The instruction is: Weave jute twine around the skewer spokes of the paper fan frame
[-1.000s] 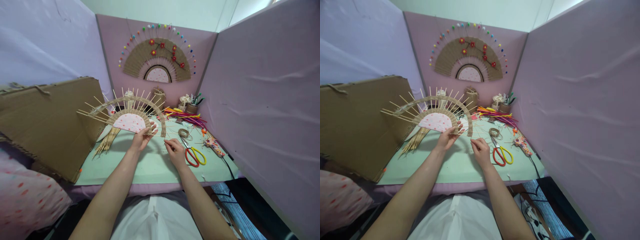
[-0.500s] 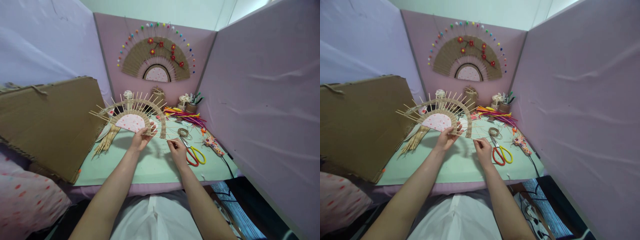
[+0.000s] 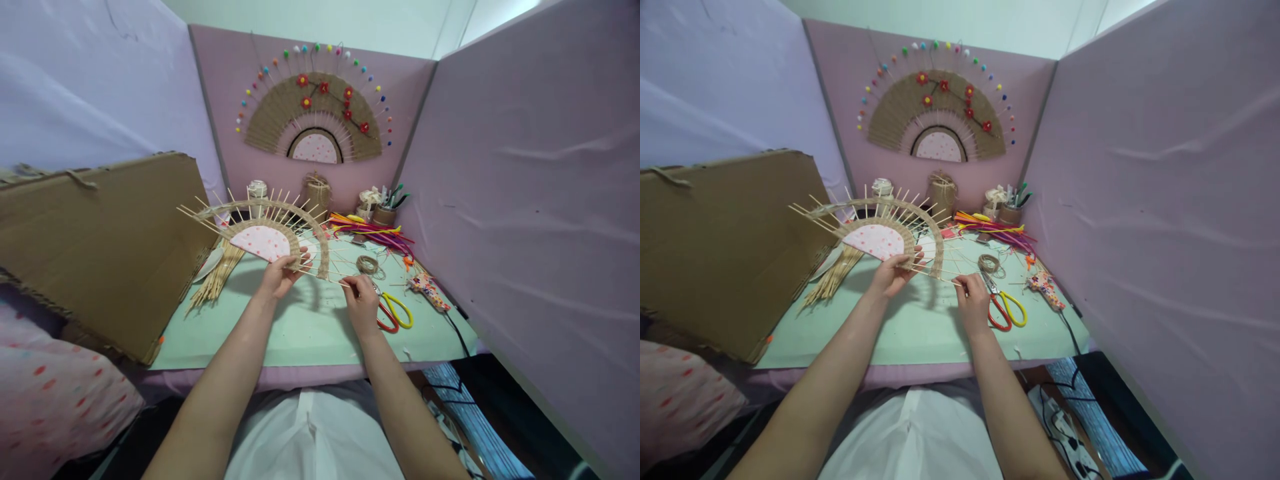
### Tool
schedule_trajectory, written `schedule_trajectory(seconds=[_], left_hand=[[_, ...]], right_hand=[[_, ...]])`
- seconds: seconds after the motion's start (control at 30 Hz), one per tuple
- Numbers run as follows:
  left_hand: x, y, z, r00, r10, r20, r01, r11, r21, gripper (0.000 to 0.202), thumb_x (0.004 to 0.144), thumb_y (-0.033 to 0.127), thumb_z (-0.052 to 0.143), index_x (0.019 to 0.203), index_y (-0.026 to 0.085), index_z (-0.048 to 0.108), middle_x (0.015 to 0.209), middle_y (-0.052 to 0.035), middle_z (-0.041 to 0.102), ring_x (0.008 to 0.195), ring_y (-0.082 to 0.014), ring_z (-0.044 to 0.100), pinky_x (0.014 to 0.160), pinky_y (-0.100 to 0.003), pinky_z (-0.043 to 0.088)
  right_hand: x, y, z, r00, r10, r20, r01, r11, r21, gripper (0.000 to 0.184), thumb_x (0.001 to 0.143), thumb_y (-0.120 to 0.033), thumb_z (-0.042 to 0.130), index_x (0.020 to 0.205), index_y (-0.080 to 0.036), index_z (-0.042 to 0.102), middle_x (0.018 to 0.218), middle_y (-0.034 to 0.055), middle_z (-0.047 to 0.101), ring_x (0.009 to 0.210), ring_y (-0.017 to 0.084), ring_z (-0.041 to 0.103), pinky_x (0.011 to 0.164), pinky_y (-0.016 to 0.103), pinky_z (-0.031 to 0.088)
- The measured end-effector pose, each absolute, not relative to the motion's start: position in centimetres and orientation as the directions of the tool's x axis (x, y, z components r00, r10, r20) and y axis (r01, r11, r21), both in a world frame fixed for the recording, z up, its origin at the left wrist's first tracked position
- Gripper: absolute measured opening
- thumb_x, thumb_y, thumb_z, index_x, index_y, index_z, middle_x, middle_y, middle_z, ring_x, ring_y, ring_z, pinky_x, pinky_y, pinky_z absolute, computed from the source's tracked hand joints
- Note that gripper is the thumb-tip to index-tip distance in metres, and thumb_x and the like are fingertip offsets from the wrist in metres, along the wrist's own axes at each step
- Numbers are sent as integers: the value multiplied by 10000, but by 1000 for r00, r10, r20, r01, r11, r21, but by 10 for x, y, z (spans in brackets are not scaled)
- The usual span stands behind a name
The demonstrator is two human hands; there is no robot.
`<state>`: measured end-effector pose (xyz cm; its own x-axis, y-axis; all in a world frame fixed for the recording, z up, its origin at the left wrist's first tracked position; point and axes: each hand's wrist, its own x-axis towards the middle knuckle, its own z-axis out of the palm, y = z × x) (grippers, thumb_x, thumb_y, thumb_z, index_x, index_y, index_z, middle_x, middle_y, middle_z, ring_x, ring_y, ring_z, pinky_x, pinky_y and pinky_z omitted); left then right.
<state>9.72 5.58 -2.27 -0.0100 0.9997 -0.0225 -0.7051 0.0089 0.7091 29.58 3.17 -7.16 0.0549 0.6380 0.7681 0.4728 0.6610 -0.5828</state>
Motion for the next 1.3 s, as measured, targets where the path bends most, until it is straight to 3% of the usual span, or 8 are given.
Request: schedule_trajectory(seconds=[0.3, 0.5, 0.63, 0.93, 1.07, 1.2, 1.3], left_hand=[[86, 58, -22, 34, 996, -84, -660, 85, 746, 227, 693, 10, 525, 850, 76, 676, 1001, -125, 704, 908, -209, 667, 859, -352, 547], [74, 59, -23, 77, 991, -109, -526, 133, 840, 277, 702, 37, 525, 927, 41, 688, 881, -142, 714, 838, -206, 678, 784, -311, 561], [70, 60, -26, 164, 978, -128, -453, 190, 871, 247, 709, 56, 536, 895, 51, 700, 931, -156, 711, 861, -221, 675, 771, -314, 563], [77, 56, -19, 78, 988, -135, -694, 151, 704, 348, 732, 29, 497, 1049, 50, 640, 943, -131, 715, 878, -199, 679, 849, -314, 544], [95, 51, -25, 207, 965, -159, -680, 259, 686, 406, 759, 53, 474, 1141, 49, 609, 933, -144, 714, 892, -207, 678, 873, -331, 529], [115, 45, -32, 330, 931, -153, -666, 345, 662, 401, 762, 64, 488, 1142, 12, 606, 924, -167, 708, 912, -214, 673, 891, -320, 514], [121, 44, -33, 334, 929, -158, -694, 356, 625, 410, 767, 60, 480, 1158, 11, 595, 919, -160, 708, 901, -202, 674, 879, -306, 520]], right_hand=[[298, 32, -76, 53, 574, 817, 572, 653, -496, 226, 816, -322, 630, 666, -200, 514, 624, -9, 480, 616, 138, 453, 599, 278, 370], [298, 34, -78, 28, 712, 701, 490, 602, -631, 242, 805, -348, 632, 649, -198, 524, 641, -10, 508, 618, 132, 464, 611, 272, 380], [298, 35, -78, -4, 804, 595, 434, 538, -723, 226, 787, -358, 632, 647, -194, 564, 656, -3, 544, 620, 134, 477, 613, 274, 385], [299, 33, -75, 108, 864, 492, 275, 450, -850, 222, 752, -396, 632, 691, -183, 624, 659, 1, 577, 612, 135, 476, 596, 269, 390], [298, 34, -74, 89, 904, 418, 161, 401, -902, 223, 733, -380, 627, 649, -174, 606, 602, -8, 537, 581, 129, 453, 555, 256, 375], [298, 39, -78, -36, 943, 330, -1, 330, -944, 202, 721, -360, 608, 636, -177, 593, 630, -1, 559, 591, 135, 487, 555, 256, 394], [299, 40, -82, -85, 960, 268, -94, 260, -961, 168, 729, -341, 608, 681, -181, 597, 591, -17, 533, 539, 121, 463, 512, 244, 368]])
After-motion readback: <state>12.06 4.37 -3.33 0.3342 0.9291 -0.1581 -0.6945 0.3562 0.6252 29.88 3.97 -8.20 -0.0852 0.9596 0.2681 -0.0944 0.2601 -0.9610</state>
